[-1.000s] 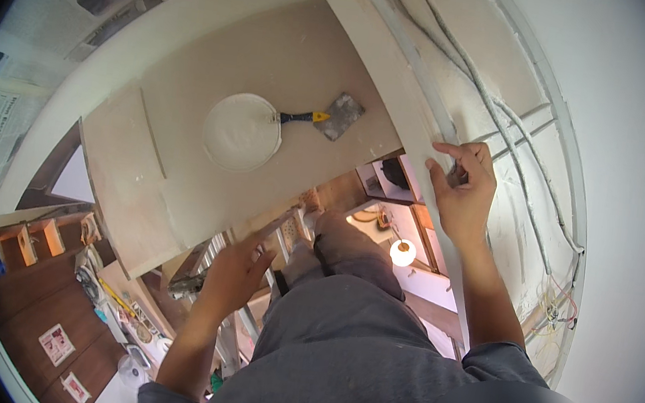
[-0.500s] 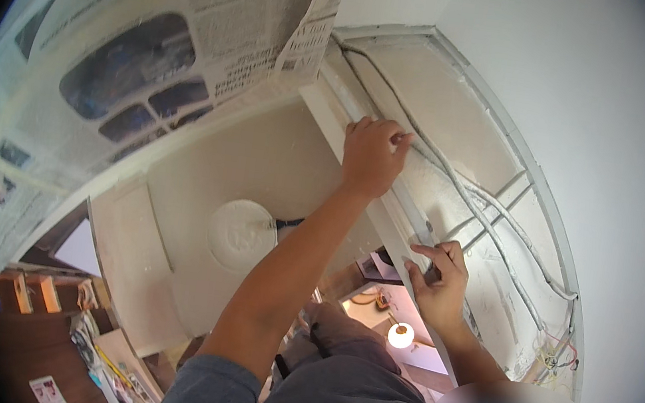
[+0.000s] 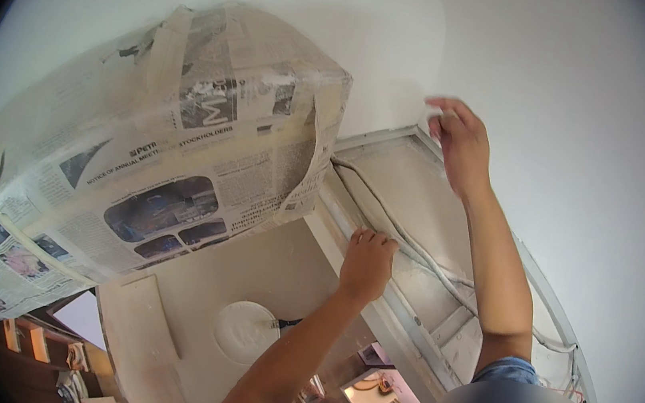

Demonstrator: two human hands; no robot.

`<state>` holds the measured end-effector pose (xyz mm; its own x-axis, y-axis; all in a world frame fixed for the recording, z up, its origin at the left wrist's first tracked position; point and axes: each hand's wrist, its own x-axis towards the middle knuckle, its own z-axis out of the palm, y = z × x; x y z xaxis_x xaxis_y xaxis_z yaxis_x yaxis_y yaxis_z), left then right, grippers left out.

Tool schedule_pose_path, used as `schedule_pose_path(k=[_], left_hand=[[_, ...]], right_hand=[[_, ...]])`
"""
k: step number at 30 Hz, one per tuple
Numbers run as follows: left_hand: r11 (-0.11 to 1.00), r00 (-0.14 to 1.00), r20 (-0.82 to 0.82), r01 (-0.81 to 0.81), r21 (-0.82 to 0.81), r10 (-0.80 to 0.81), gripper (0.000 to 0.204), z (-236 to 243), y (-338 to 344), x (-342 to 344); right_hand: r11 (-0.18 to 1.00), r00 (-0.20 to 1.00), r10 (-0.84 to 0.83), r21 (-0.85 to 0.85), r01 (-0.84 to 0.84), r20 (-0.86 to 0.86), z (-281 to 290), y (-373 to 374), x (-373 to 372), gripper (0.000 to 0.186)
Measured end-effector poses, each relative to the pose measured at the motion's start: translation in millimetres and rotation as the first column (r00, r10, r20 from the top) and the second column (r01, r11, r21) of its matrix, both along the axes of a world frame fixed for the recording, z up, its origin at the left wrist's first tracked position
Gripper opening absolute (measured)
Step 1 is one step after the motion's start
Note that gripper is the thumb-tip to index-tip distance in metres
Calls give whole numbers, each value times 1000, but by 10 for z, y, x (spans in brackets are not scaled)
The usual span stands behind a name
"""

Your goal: The person stands on a ladder and paints the ceiling white using a small brush. They repeatedly dip the brush into a paint container and apply paint to the ceiling area above a newspaper-covered object.

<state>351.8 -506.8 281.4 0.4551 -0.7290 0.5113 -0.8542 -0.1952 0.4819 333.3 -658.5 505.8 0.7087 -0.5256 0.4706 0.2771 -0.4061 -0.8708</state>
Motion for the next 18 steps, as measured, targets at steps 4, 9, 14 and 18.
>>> schedule_pose_path(k=[4, 9, 14, 18], left_hand=[[997, 990, -133, 56, 51, -49, 13, 38, 20, 26], [997, 981, -187, 59, 40, -51, 7, 63, 38, 35], [998, 980, -196, 45, 40, -37, 6, 79, 25, 35], [998, 981, -189, 44, 39, -36, 8, 76, 32, 35]], right_hand=[[999, 943, 5, 40, -19, 332, 495, -154, 820, 26], [982, 875, -131, 180, 52, 465, 963, -669, 1588, 35], [888, 740, -259, 455, -71, 620, 1214, -1286, 2188, 31], [753, 698, -375, 640, -155, 610, 1309, -1623, 2413, 22]])
